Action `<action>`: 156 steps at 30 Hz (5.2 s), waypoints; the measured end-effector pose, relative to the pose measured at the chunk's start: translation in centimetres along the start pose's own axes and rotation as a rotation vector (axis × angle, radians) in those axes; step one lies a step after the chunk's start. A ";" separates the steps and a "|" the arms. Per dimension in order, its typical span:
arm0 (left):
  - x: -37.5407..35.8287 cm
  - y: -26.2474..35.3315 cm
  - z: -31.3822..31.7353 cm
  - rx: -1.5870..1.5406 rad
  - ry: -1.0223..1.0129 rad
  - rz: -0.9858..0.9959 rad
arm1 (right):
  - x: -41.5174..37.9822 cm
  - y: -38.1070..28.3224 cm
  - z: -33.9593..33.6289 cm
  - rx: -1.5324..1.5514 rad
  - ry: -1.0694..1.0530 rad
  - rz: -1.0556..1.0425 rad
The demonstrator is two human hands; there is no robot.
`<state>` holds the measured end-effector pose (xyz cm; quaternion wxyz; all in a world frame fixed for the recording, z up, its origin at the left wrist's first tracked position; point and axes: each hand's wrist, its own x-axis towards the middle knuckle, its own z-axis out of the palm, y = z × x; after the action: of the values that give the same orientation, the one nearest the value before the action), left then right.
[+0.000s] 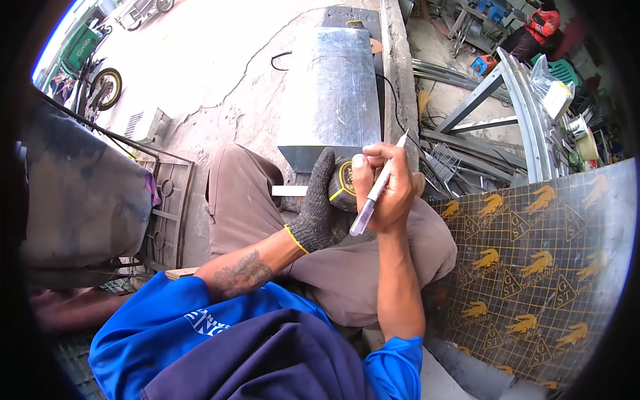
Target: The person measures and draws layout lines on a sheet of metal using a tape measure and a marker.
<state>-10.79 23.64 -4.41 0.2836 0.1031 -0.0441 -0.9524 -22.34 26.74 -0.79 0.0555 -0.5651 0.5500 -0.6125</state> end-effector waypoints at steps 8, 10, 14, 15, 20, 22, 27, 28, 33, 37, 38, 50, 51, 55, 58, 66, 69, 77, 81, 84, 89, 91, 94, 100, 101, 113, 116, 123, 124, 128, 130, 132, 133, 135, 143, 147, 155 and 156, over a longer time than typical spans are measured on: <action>-3.8 4.5 -0.4 0.633 0.009 -0.048 | 0.3 -0.6 -0.7 0.091 0.023 0.061; -4.5 5.5 -0.6 0.808 0.002 -0.068 | 0.5 -0.2 -1.0 0.110 0.058 0.110; -4.7 7.6 1.2 1.083 0.094 0.037 | 0.3 -0.8 -0.8 0.045 -0.068 0.162; -4.7 7.8 1.0 1.084 0.096 0.044 | 0.2 -1.2 -0.8 -0.012 -0.158 0.168; -4.5 7.7 0.2 1.208 0.016 0.145 | 0.2 -1.8 -0.3 0.079 -0.402 0.207; -4.8 7.5 -1.2 1.218 0.012 0.192 | -0.1 -1.5 -0.3 0.103 -0.419 0.221; -4.0 8.5 -1.7 1.404 -0.122 0.356 | 0.0 -1.6 -0.1 0.079 -0.377 0.164; -4.1 8.6 -1.0 1.404 -0.121 0.356 | 0.0 -1.5 0.0 0.083 -0.343 0.122; -5.1 9.6 -2.5 1.641 -0.202 0.253 | 0.3 -1.5 -1.0 -0.015 -0.289 0.165; -5.4 8.4 -5.8 1.240 0.092 0.045 | 0.4 -1.1 -1.4 -0.117 -0.268 0.174; -5.4 8.4 -5.8 1.316 0.072 0.095 | 0.4 -1.2 -1.5 -0.108 -0.259 0.173; -6.5 13.4 3.6 1.479 0.223 0.164 | 0.3 0.0 -1.6 -0.057 -0.116 0.228; -6.7 13.2 3.6 1.465 0.187 0.088 | 0.3 0.2 -1.7 -0.118 -0.105 0.226; -6.4 12.4 1.9 1.608 0.216 0.067 | 0.4 -0.2 -1.9 -0.129 -0.159 0.219; -6.5 11.9 1.0 1.598 0.186 0.083 | 0.1 0.2 -1.8 -0.144 -0.191 0.257; -6.6 11.5 0.3 1.579 0.157 0.040 | 0.5 -0.6 -2.1 -0.139 -0.253 0.344; -6.6 11.3 0.6 1.676 0.205 0.068 | 0.5 -0.8 -2.1 -0.121 -0.264 0.378; -6.9 11.6 1.8 1.698 0.242 -0.039 | 0.4 -0.4 -2.2 -0.113 -0.268 0.367; -7.0 11.9 0.6 1.643 0.226 -0.083 | 0.4 -0.4 -2.3 -0.097 -0.279 0.376; -7.0 11.8 0.3 1.655 0.218 -0.051 | 0.5 -0.6 -2.3 -0.112 -0.287 0.382; -7.1 11.6 0.7 1.674 0.253 -0.063 | 0.5 -0.9 -2.4 -0.140 -0.311 0.390; -7.1 11.6 0.7 1.665 0.262 -0.073 | 0.5 -0.9 -2.4 -0.139 -0.313 0.389; -7.1 11.6 0.7 1.693 0.237 -0.035 | 0.2 -0.4 -2.2 -0.109 -0.280 0.350; -6.9 11.4 0.3 1.611 0.256 -0.046 | 0.4 -0.9 -2.1 -0.097 -0.296 0.403; -6.8 11.4 0.1 1.640 0.245 -0.016 | 0.3 -0.9 -2.1 -0.099 -0.311 0.400; -6.6 11.2 -0.8 1.802 0.208 0.139 | 0.3 -0.4 -1.9 -0.098 -0.298 0.399; -6.6 11.2 -0.9 1.830 0.212 0.154 | 0.3 -0.2 -1.8 -0.099 -0.298 0.402; -6.7 11.0 -0.3 1.767 0.234 0.103 | 0.3 -0.3 -1.8 -0.084 -0.292 0.403; -6.6 11.0 -0.3 1.768 0.233 0.101 | 0.3 -0.2 -1.8 -0.089 -0.296 0.397; -6.6 11.1 -0.3 1.805 0.256 0.079 | 0.3 -0.2 -1.9 -0.099 -0.304 0.401; -6.6 11.1 -0.4 1.812 0.260 0.073 | 0.2 -0.1 -1.9 -0.081 -0.293 0.389; -6.5 11.0 -0.7 1.787 0.242 0.094 | 0.3 -0.1 -1.9 -0.094 -0.299 0.383; -6.5 11.1 -0.7 1.787 0.241 0.092 | 0.4 -0.2 -2.0 -0.107 -0.306 0.376; -6.6 11.1 -0.3 1.800 0.266 0.063 | 0.3 -0.2 -1.9 -0.102 -0.297 0.375; -6.5 10.9 0.1 1.693 0.269 0.030 | 0.3 -0.4 -1.8 -0.092 -0.281 0.386; -6.6 10.9 -0.2 1.684 0.285 0.040 | 0.3 -0.4 -1.9 -0.094 -0.286 0.388; -6.6 11.0 -0.1 1.696 0.274 0.030 | 0.1 0.1 -1.8 -0.082 -0.273 0.356; -6.6 11.0 -0.2 1.707 0.256 0.062 | 0.1 0.0 -1.8 -0.090 -0.282 0.365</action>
<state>0.47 18.08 -1.89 0.1377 0.3863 -0.7151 -0.5660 -23.77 27.75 -0.28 0.2166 -0.5382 0.6564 -0.4822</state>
